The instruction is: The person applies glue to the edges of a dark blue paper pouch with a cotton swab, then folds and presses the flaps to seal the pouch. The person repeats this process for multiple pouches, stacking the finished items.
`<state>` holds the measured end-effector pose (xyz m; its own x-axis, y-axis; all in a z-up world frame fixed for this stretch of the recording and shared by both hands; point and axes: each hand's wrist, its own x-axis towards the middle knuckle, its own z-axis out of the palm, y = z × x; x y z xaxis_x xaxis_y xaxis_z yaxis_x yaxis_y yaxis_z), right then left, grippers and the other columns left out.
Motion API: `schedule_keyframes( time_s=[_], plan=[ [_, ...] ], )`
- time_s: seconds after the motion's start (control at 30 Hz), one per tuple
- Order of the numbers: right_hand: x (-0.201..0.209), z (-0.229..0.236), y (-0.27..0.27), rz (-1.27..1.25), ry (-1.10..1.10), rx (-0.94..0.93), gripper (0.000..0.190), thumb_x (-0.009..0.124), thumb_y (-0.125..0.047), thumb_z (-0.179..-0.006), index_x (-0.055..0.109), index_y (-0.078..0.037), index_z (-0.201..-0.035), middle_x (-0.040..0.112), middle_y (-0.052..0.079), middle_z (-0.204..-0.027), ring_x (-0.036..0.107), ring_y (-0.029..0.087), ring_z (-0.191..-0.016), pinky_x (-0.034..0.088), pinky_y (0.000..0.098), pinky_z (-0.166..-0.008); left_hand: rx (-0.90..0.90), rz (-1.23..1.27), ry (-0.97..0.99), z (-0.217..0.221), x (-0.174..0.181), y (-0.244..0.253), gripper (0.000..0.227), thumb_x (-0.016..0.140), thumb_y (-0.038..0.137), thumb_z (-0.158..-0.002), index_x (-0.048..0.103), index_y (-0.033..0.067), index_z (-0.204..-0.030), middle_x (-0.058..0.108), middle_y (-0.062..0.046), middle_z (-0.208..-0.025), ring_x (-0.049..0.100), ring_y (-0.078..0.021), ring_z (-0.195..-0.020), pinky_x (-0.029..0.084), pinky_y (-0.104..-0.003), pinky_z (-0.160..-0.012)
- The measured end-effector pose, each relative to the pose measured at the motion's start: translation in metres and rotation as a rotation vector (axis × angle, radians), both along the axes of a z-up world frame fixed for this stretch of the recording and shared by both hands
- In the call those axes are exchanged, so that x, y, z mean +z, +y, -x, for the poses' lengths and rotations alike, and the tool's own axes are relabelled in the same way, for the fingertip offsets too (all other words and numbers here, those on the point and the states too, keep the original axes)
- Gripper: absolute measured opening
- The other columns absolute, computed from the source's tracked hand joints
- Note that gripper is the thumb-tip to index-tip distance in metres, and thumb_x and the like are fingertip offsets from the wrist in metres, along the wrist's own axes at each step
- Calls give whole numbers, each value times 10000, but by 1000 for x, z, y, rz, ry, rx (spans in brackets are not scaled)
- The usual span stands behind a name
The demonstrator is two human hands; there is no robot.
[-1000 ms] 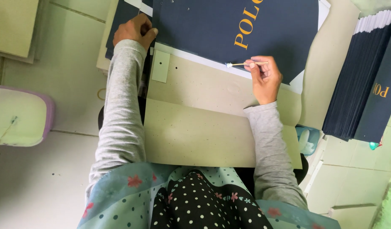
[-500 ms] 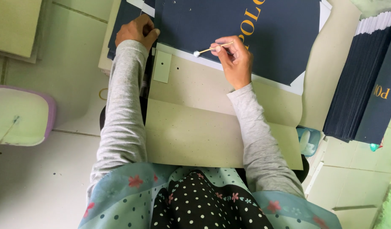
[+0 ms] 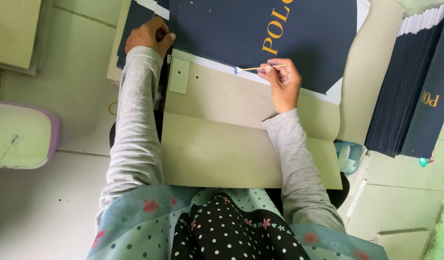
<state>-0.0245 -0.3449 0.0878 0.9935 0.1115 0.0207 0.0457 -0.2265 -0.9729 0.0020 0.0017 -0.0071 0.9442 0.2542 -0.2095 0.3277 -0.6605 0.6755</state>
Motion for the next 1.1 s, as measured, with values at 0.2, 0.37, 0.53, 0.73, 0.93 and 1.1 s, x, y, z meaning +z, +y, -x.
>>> schedule_keyframes(
  time_s=[0.2,0.37,0.53,0.73,0.93,1.1],
  plan=[
    [11,3,-24,48,-14,-72,135,626,55,-990,577,21,-1111,708,180,-1029,732,231,-899,652,330,-892,-3,-10,-23,0,-4,0,110,782,270,-909,683,227,-887,642,52,-699,603,-156,-585,509,-332,-600],
    [13,-1,11,-55,-8,-57,138,652,32,-977,583,26,-1096,720,208,-1028,751,262,-888,670,347,-866,7,-6,0,0,0,0,107,772,283,-905,683,228,-885,649,55,-717,606,-163,-613,504,-339,-612],
    [1,-2,34,-139,23,-26,134,654,4,-976,586,20,-1091,716,198,-1029,745,249,-890,663,345,-871,3,-17,-5,1,2,-1,113,785,271,-912,687,221,-885,660,38,-711,611,-159,-590,515,-330,-599],
    [-3,3,4,-30,-20,-113,129,657,47,-958,598,23,-1071,732,195,-1000,762,257,-865,674,346,-852,1,-26,-35,0,-6,0,120,796,290,-896,695,225,-899,667,46,-718,624,-172,-602,521,-347,-614],
    [4,11,-42,14,9,-174,123,631,38,-981,584,23,-1093,719,184,-1014,742,233,-885,657,327,-877,1,-21,-56,1,-6,0,99,787,266,-895,699,220,-882,661,44,-703,612,-159,-588,516,-331,-598],
    [22,16,-55,65,-43,-230,118,643,44,-987,577,16,-1081,710,184,-1021,738,235,-934,662,319,-886,-12,-41,-44,0,-7,0,116,788,281,-911,690,223,-890,666,42,-718,608,-158,-591,509,-332,-595]
  ],
)
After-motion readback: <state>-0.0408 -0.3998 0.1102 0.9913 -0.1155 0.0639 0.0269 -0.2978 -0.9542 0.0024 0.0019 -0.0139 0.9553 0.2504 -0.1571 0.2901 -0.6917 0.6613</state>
